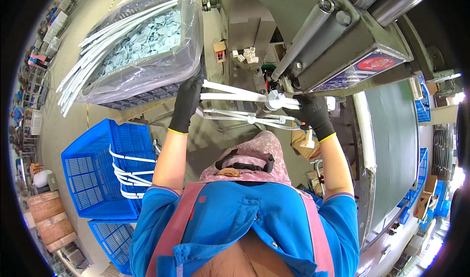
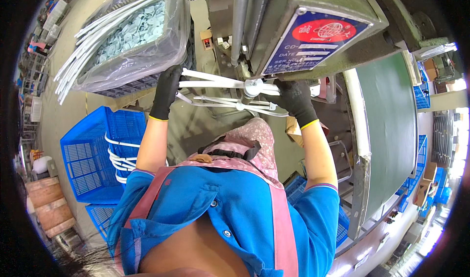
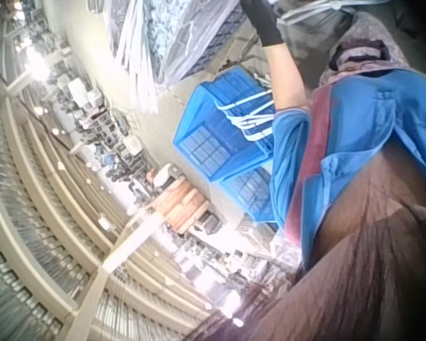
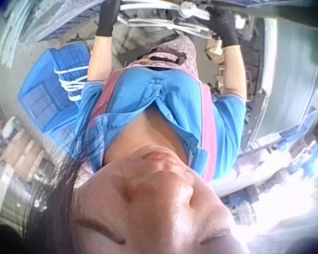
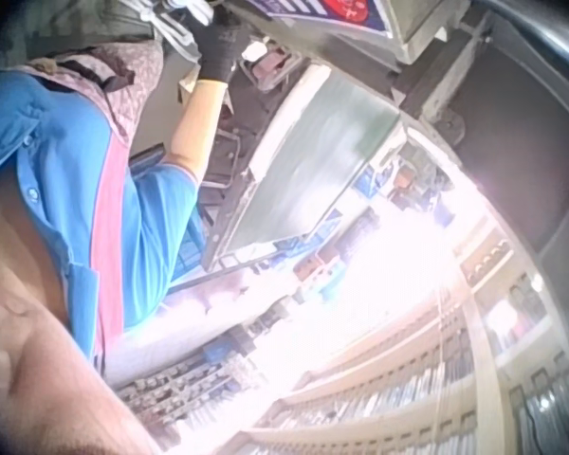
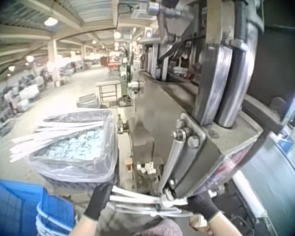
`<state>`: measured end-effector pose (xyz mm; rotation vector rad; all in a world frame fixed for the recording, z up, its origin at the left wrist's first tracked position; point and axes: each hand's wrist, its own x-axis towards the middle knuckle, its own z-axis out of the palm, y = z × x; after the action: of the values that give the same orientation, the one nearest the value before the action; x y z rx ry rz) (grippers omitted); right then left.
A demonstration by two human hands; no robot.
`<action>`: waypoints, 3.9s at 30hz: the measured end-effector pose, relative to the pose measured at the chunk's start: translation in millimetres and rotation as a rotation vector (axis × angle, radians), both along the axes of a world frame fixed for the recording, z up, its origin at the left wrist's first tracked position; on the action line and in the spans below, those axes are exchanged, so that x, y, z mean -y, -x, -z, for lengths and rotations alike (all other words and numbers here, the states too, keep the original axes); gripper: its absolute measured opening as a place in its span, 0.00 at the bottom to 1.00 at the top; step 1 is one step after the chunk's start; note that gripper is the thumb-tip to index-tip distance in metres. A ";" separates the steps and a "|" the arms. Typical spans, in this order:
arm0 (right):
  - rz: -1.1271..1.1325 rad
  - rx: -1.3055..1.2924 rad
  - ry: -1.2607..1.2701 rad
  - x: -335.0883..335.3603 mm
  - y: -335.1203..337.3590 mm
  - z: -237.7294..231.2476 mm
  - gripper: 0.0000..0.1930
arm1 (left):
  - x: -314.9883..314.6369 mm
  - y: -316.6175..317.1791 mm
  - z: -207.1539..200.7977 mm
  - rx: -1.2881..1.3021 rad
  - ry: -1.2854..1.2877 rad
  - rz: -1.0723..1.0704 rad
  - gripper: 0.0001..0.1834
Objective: The person assembles white plastic hangers by inserting rods into a central hub and attaching small plastic components. They repeatedly pick up parts from a container, assemble them by hand, and place the finished hangers into blue baskets.
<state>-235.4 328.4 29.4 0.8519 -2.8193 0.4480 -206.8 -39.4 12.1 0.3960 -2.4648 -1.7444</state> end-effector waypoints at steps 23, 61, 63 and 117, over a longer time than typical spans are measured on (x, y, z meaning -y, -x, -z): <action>-0.060 0.175 -0.115 -34.0 -79.6 -44.1 0.18 | -53.1 -49.4 -23.6 -0.286 0.073 0.070 0.16; -0.005 0.363 -0.110 -113.7 -111.0 -54.8 0.14 | -169.3 -7.4 -1.7 -0.189 0.177 0.169 0.19; 0.048 0.423 -0.089 -111.9 -114.6 -52.5 0.14 | -168.8 -3.1 4.7 -0.163 0.223 0.235 0.22; 0.052 0.016 -0.048 -129.5 -78.3 -7.3 0.15 | 129.1 -309.3 95.5 -0.011 -0.113 -0.559 0.08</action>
<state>-157.1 457.9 36.7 0.7845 -2.8700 0.3825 102.6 -168.5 -83.5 0.9695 -1.9771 -1.6246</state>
